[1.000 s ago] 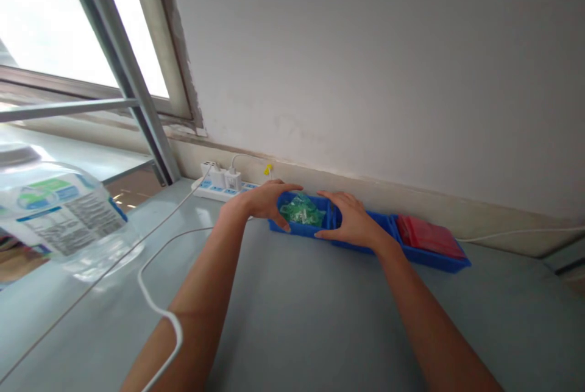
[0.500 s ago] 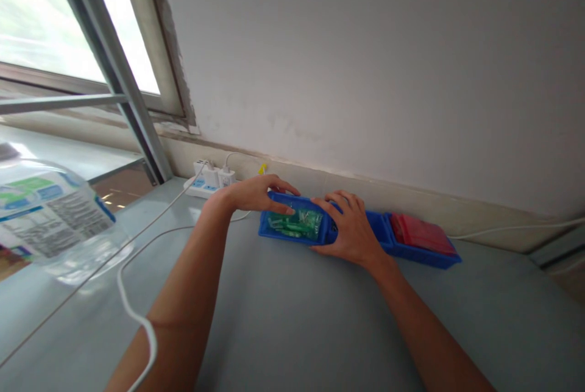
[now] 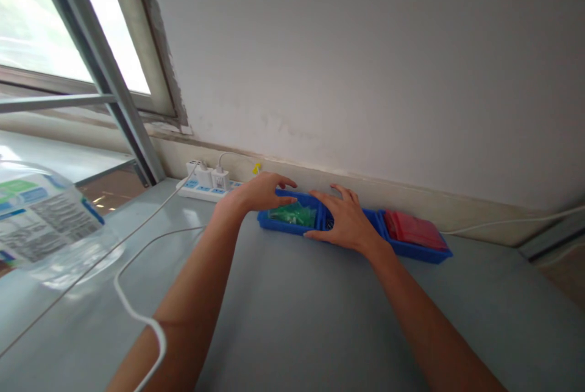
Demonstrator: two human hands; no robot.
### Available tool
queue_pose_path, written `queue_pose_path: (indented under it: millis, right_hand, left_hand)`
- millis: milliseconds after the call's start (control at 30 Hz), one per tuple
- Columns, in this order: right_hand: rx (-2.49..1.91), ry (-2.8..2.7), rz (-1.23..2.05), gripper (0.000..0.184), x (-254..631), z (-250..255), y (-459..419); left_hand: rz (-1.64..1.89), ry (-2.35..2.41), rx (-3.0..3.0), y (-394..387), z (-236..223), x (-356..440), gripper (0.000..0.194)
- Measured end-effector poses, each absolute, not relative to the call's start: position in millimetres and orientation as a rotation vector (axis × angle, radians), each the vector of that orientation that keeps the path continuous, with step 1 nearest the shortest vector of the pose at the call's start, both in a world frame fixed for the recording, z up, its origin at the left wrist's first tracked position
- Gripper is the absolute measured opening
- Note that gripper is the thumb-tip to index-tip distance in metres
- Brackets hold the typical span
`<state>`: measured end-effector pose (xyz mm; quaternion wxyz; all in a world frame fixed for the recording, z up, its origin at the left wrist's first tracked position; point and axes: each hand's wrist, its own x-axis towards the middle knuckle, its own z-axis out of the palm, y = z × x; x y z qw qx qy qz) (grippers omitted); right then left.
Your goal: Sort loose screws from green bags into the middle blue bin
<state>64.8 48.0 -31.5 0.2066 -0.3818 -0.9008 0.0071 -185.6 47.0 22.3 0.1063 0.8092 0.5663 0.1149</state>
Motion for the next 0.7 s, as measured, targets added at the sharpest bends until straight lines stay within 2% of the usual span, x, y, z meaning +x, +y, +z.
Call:
queue_pose_path:
  millis: [200, 300, 367, 533, 700]
  right_hand:
    - [-1.059, -2.417, 0.038, 0.081, 90, -36, 41]
    - [-1.089, -2.314, 0.062, 0.072, 126, -37, 37]
    - [-1.137, -2.263, 0.094, 0.073, 157, -37, 37]
    - [-1.278, -2.058, 0.078, 0.086, 242, -43, 35]
    - [-1.355, -1.951, 0.229, 0.109, 303, -70, 23]
  left_hand:
    - [0.511, 1.592, 2.540, 47, 22, -148, 0.044]
    - [0.584, 1.476, 2.606, 42, 24, -121, 0.039]
    - [0.620, 1.352, 2.660, 37, 24, -100, 0.037]
    - [0.579, 1.043, 2.779, 22, 18, -46, 0.034]
    - [0.477, 1.128, 2.771, 24, 2, -1, 0.059]
